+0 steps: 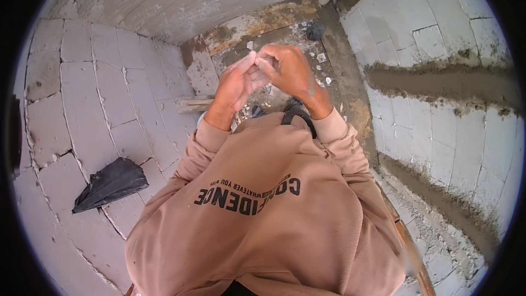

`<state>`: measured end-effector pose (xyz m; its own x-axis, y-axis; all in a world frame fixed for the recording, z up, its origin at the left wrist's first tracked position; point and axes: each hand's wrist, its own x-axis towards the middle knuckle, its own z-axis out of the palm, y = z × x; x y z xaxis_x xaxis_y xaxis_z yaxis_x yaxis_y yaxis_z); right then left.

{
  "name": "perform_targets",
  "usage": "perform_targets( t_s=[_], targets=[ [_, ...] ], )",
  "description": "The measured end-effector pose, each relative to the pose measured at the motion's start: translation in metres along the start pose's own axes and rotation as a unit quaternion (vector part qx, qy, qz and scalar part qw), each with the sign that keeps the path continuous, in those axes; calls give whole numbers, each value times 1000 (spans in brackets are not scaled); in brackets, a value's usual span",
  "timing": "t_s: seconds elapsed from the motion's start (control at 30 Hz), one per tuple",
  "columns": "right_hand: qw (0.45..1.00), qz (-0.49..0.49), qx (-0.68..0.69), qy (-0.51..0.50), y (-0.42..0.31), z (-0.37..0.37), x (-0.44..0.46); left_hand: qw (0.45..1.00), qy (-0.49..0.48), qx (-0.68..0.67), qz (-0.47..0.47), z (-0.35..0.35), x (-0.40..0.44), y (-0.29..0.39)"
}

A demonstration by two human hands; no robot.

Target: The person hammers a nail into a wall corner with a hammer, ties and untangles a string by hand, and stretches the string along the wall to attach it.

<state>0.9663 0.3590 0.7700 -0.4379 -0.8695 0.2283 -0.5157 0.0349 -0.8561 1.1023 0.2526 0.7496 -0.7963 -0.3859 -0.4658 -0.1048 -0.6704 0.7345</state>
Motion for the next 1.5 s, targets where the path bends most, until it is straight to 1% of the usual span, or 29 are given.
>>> perform_targets(
  t_s=[0.07, 0.17, 0.37, 0.47, 0.57, 0.67, 0.77, 0.8, 0.83, 0.87, 0.9, 0.93, 0.97, 1.07, 1.17, 1.27, 1.37, 1.47, 1.5],
  targets=[
    [1000, 3, -17, 25, 3, -4, -6, 996, 33, -64, 55, 3, 12, -10],
    [997, 59, -20, 52, 9, -14, -15, 992, 69, -78, 69, 1, 11, -4],
    [983, 59, 108, 136, 17, -15, -27, 991, 51, -98, 72, 3, 10, -3],
    [976, 56, 142, 158, 13, -17, -27, 994, 38, -81, 68, 5, 8, -5],
    [936, 124, 292, 152, 9, -15, -29, 994, 19, -75, 71, 6, 2, -5],
    [886, 149, 415, 140, 20, -9, -34, 985, 21, -129, 110, 11, 2, -4],
    [893, 126, 419, 105, 26, 4, -33, 971, -87, -204, 88, -3, 4, -2],
    [908, 102, 396, 89, 31, 9, -34, 984, -127, -105, 65, -11, 5, 5],
    [922, 78, 371, 75, 37, 13, -34, 985, -166, -5, 42, -20, 5, 15],
    [935, 56, 346, 60, 36, 15, -34, 974, -203, 95, 16, -20, 2, 24],
    [947, 55, 315, 35, 35, 16, -36, 956, -194, 220, 21, -16, -2, 30],
    [957, 54, 285, 11, 25, 14, -33, 922, -182, 342, 26, -8, -10, 41],
    [965, 53, 255, -14, 19, 13, -32, 872, -167, 459, 30, -4, -17, 47],
    [949, 110, 286, -76, 13, 11, -31, 823, -181, 517, 150, -6, -24, 48],
    [990, 43, 135, 6, 16, 16, -31, 777, -128, 583, 200, -12, -27, 44],
    [989, 77, 130, 2, 11, 12, -29, 804, -27, 547, 231, -9, -24, 32],
    [992, 55, 118, 12, 4, 15, -24, 879, 45, 394, 265, -8, -12, 14],
    [993, 35, 114, 9, -4, 14, -18, 929, 72, 298, 210, -6, -9, 13],
    [994, 13, 104, 19, -2, 16, -18, 925, 77, 296, 224, -8, -7, 13]
  ],
)
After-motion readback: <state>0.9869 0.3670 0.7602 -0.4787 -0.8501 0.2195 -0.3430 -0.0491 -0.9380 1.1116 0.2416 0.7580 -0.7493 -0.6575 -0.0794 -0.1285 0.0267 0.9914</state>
